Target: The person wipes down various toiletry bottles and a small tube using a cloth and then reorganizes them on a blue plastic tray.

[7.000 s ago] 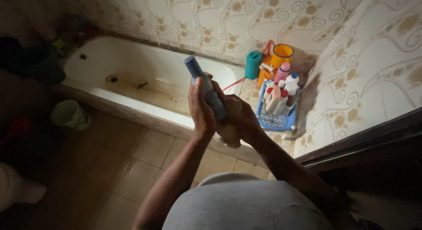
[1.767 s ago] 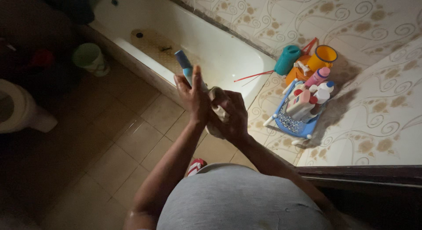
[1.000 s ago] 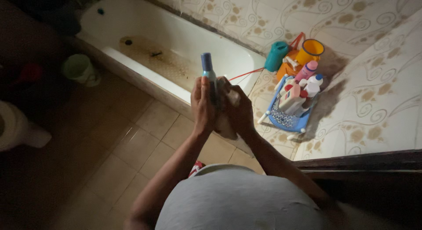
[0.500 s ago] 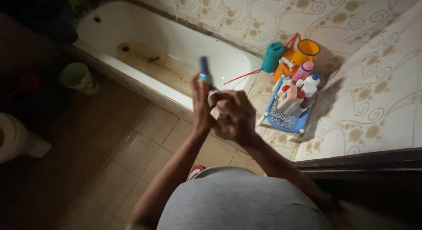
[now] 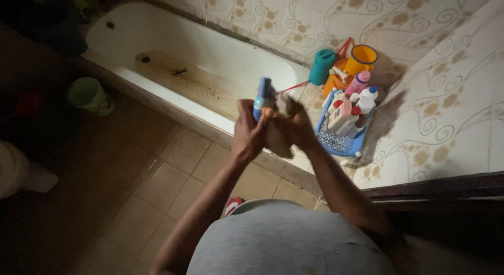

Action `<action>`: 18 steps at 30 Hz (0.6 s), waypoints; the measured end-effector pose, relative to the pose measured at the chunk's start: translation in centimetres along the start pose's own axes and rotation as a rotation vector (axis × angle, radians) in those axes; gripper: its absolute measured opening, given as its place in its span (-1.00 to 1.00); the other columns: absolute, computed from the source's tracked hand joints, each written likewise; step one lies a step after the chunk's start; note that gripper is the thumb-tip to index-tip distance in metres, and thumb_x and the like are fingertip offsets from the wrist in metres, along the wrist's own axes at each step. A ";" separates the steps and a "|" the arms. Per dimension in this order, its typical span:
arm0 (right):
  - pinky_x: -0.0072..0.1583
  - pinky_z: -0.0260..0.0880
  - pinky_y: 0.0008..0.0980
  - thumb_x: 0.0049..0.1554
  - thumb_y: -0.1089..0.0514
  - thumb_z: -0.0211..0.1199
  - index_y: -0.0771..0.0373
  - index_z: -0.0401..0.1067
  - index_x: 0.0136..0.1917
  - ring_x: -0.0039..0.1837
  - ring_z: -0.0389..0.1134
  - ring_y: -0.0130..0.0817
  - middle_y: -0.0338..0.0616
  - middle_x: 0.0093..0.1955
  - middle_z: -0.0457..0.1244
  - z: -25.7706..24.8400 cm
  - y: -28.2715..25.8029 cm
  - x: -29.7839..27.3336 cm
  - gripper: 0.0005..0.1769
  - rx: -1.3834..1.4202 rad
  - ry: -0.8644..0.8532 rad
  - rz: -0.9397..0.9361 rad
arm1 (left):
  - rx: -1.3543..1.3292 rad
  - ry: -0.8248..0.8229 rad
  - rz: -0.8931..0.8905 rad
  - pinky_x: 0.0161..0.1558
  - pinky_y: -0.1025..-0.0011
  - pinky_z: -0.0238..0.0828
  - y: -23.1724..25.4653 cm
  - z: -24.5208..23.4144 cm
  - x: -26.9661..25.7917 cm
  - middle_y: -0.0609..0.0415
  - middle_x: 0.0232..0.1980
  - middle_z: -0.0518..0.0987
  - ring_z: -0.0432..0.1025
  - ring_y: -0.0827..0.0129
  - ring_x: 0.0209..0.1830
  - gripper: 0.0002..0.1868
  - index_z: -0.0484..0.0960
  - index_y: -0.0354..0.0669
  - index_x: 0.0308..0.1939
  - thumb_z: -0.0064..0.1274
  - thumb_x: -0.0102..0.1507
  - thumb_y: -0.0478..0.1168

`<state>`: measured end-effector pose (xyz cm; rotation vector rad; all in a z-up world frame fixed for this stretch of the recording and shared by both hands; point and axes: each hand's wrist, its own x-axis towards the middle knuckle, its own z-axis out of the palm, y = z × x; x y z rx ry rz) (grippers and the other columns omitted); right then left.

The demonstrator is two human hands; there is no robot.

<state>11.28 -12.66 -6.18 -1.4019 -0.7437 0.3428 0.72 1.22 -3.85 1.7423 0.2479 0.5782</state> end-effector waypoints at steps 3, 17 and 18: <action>0.11 0.37 -0.33 0.39 0.18 0.30 0.30 0.35 0.24 0.05 0.38 -0.39 -0.08 0.02 0.25 1.7 1.3 -1.8 -0.75 -0.960 0.022 -0.327 | 0.129 0.064 -0.037 -0.34 0.20 0.44 -0.6 -0.1 0.6 -0.09 -0.34 0.55 0.49 0.19 -0.41 -0.28 0.26 -0.27 0.00 0.00 0.28 0.36; 0.24 0.32 -0.10 -0.03 0.14 0.51 0.15 0.50 0.15 0.23 0.29 -0.04 -0.02 0.25 0.31 3.6 -13.8 -1.0 -0.53 -1.101 0.211 -0.660 | -0.101 -0.103 -0.064 -0.44 0.21 0.28 0.2 1.9 -1.3 -0.10 -0.46 0.39 0.33 0.17 -0.52 -0.55 0.41 -0.20 -0.11 -0.21 0.49 0.14; 0.20 0.33 -0.07 -0.10 0.12 0.53 0.14 0.52 0.10 0.21 0.29 -0.02 -0.01 0.23 0.31 3.4 -14.1 -0.7 -0.53 -1.169 0.146 -0.647 | 0.066 -0.085 0.080 -0.41 0.21 0.29 0.1 1.0 -1.1 -0.10 -0.43 0.43 0.35 0.12 -0.50 -0.57 0.39 -0.20 -0.10 -0.14 0.47 0.14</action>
